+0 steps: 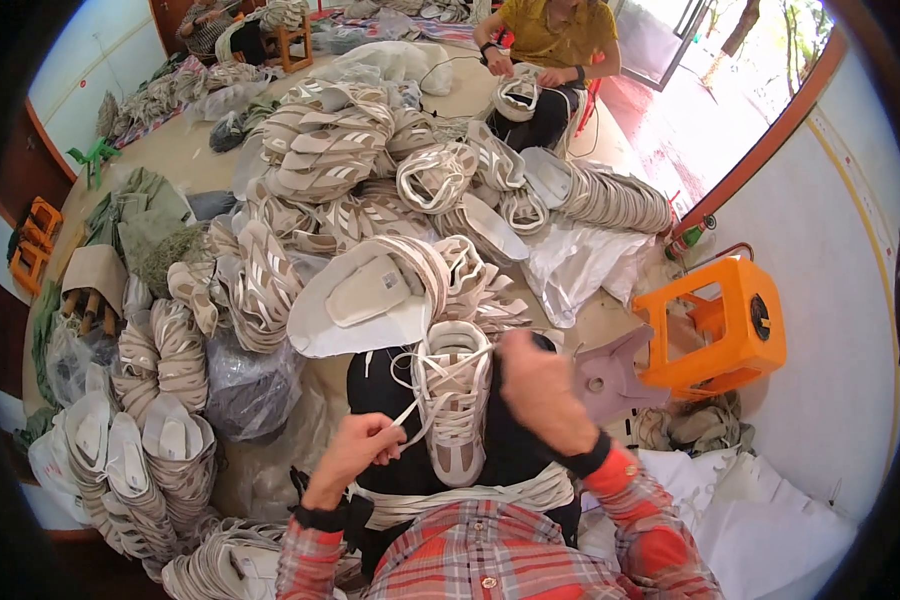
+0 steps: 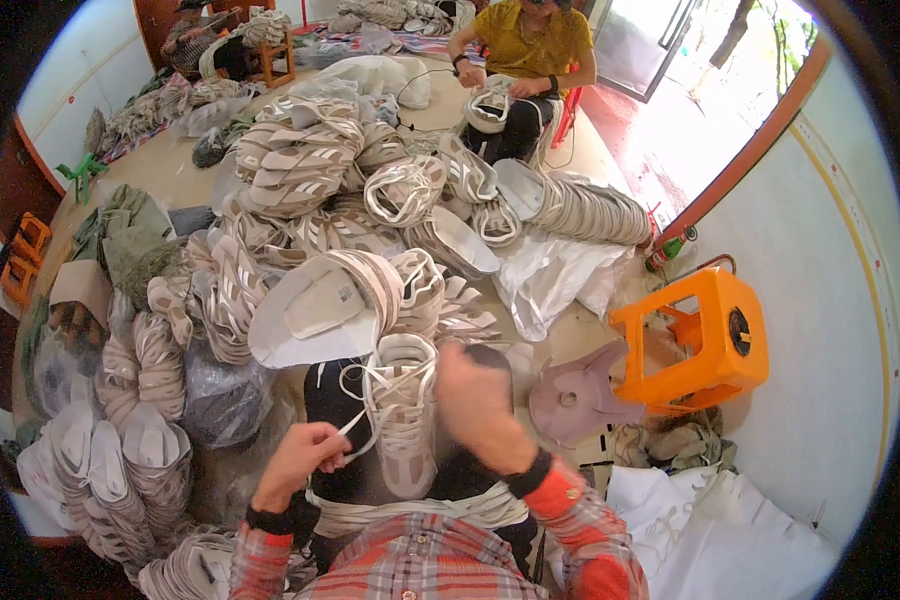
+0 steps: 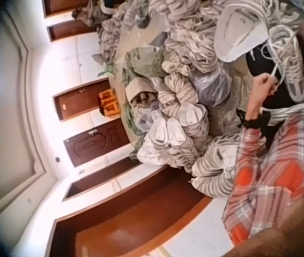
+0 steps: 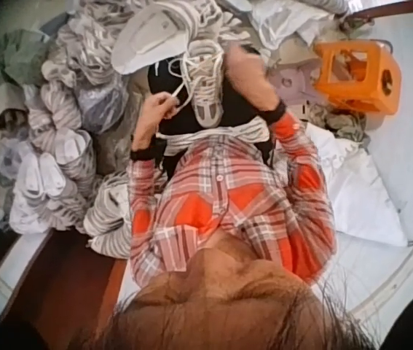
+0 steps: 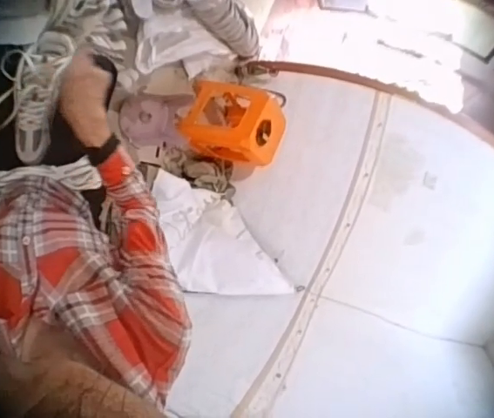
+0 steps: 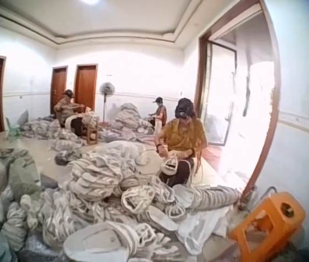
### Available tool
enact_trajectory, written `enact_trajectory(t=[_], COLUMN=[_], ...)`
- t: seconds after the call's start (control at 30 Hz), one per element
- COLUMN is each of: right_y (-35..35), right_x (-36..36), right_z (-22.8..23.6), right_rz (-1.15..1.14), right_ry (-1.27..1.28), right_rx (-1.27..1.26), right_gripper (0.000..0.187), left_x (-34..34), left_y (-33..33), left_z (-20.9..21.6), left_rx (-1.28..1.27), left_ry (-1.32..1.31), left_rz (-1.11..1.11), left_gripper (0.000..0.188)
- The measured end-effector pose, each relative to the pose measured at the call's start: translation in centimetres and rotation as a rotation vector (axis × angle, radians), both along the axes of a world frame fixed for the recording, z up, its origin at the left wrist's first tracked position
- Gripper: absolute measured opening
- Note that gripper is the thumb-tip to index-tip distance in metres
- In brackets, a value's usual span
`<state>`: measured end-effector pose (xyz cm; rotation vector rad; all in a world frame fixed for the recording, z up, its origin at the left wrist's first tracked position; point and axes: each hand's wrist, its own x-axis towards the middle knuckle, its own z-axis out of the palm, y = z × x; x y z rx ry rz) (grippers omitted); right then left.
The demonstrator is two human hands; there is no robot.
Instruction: Lacing white shoe uppers while seated in a manufacturing area.
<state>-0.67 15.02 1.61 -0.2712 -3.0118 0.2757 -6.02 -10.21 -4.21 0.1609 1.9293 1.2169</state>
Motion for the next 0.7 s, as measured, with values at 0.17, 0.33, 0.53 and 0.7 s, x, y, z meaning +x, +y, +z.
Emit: enact_trajectory(t=[0.17,0.33,0.53,0.7], right_y=[0.4,-1.0,1.7,3.3], right_x=[-0.9,-2.1,-0.4,0.2], right_z=[0.4,-1.2,-1.5,0.7], right_rz=[-0.085,0.041,-0.096,-0.159], right_ry=[0.119,0.203,0.318,0.528], right_rx=[-1.277,-2.186,-2.06,-1.953], right_gripper=[0.008,0.008,0.017,0.011], left_x=[3.3,4.3,5.4,5.5], left_y=[0.9,2.1,0.9,1.8], left_z=[1.8,1.3,0.3,0.2], left_rx=[1.336,1.334,1.078,0.964], left_ry=[-0.426,-0.52,-1.104,-0.821], left_rz=[0.655,0.756,0.839,0.523], left_gripper=[0.036,0.042,0.026,0.019])
